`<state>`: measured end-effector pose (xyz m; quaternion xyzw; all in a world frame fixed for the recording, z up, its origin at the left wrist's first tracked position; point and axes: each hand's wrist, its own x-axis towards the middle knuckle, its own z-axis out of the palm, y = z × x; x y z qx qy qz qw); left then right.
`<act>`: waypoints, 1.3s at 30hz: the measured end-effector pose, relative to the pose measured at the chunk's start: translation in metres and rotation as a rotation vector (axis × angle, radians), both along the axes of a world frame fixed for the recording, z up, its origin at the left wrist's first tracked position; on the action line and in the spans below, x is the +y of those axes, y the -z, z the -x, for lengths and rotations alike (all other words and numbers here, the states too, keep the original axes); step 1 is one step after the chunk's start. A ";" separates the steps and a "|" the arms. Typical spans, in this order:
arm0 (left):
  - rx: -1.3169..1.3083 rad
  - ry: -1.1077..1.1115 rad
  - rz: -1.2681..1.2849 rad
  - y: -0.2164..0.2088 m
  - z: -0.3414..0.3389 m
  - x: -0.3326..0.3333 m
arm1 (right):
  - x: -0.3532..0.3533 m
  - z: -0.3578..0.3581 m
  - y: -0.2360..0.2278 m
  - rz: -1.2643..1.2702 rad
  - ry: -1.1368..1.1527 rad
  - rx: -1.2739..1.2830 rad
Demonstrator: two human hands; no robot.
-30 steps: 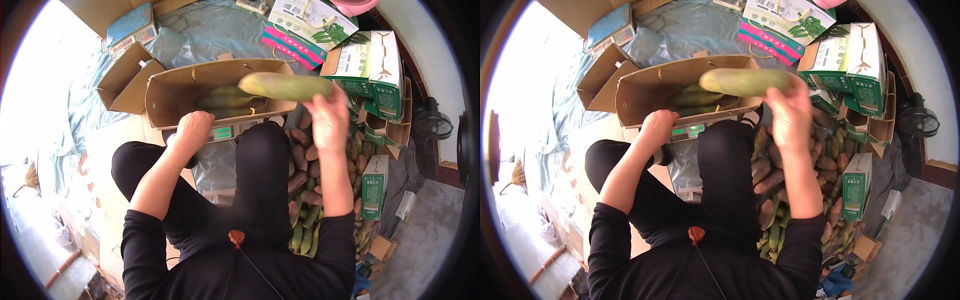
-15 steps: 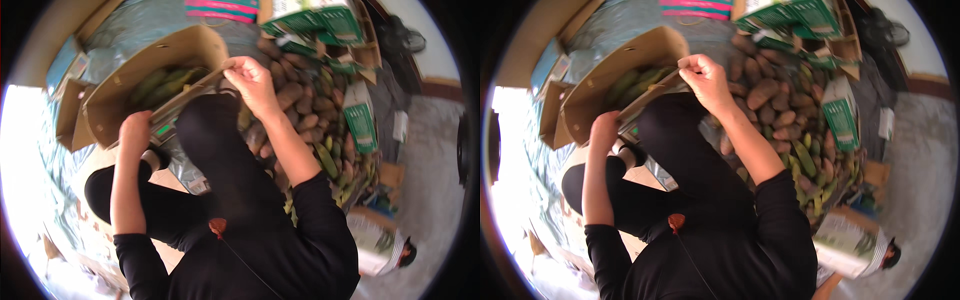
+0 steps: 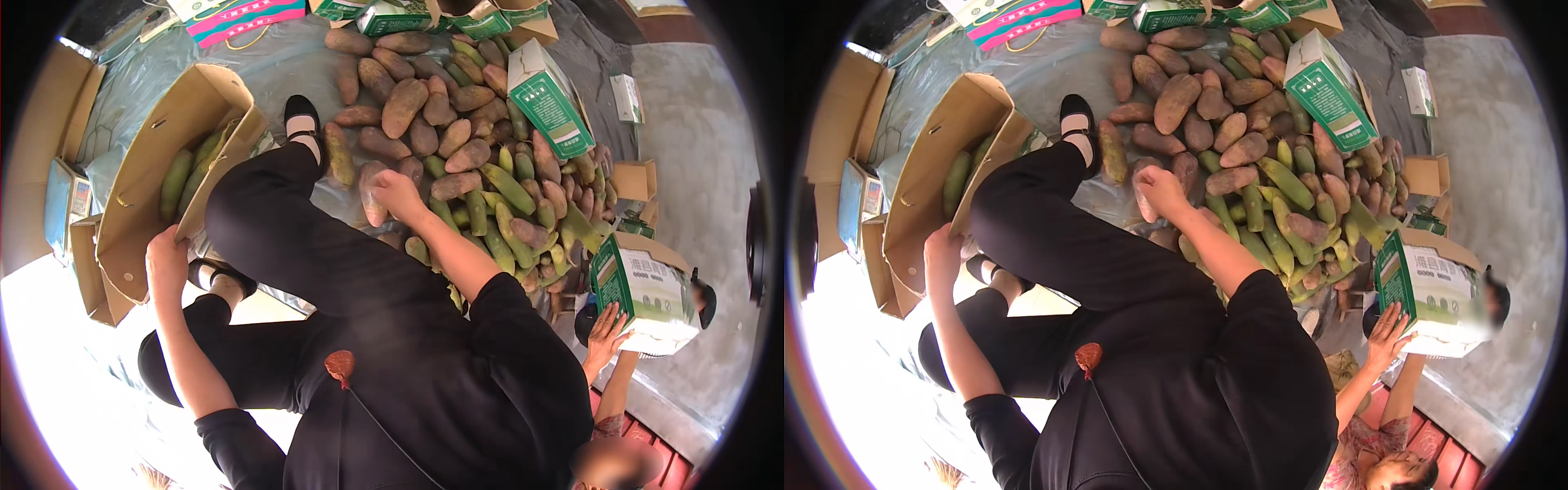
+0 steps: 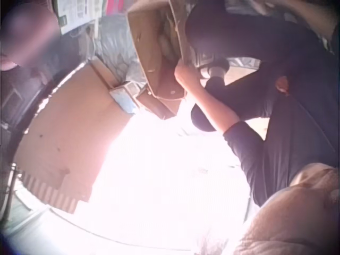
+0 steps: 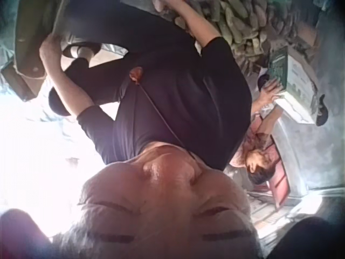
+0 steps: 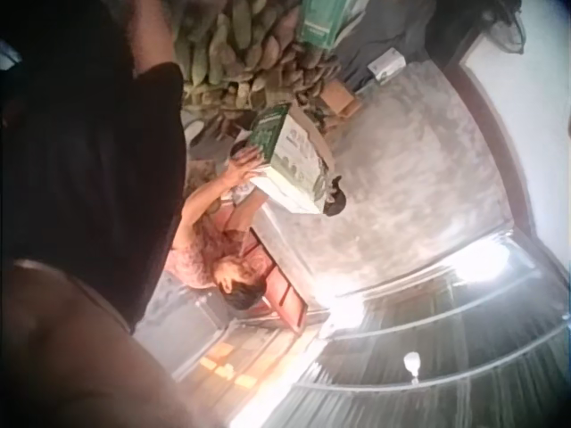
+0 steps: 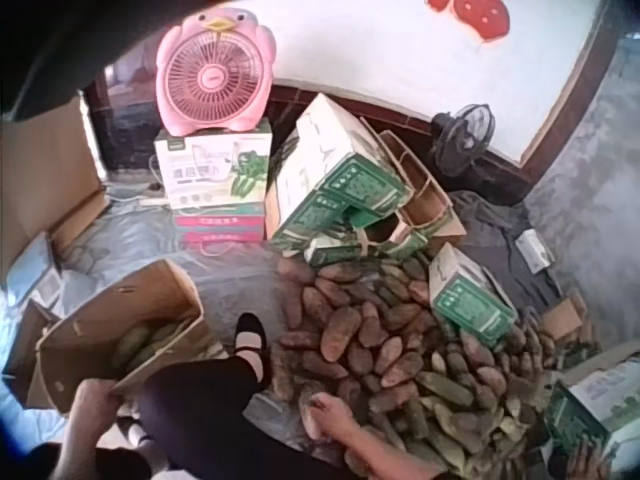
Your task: The recorder is sorting produce and placing it into bags and boxes on a packaging floor.
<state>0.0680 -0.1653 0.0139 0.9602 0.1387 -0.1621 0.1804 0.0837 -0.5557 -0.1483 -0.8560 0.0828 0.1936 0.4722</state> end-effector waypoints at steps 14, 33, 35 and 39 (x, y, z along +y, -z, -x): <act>-0.053 -0.005 0.023 0.004 0.004 0.008 | -0.200 0.035 -0.021 1.512 -0.166 0.355; -0.063 -0.048 -0.059 0.015 0.009 0.015 | -0.223 0.056 -0.003 1.474 -0.321 0.501; -0.084 -0.026 -0.054 0.019 0.010 0.017 | -0.217 0.056 -0.017 1.435 -0.393 0.468; -0.052 -0.061 -0.051 0.017 0.011 0.017 | -0.210 0.060 -0.034 1.408 -0.562 0.398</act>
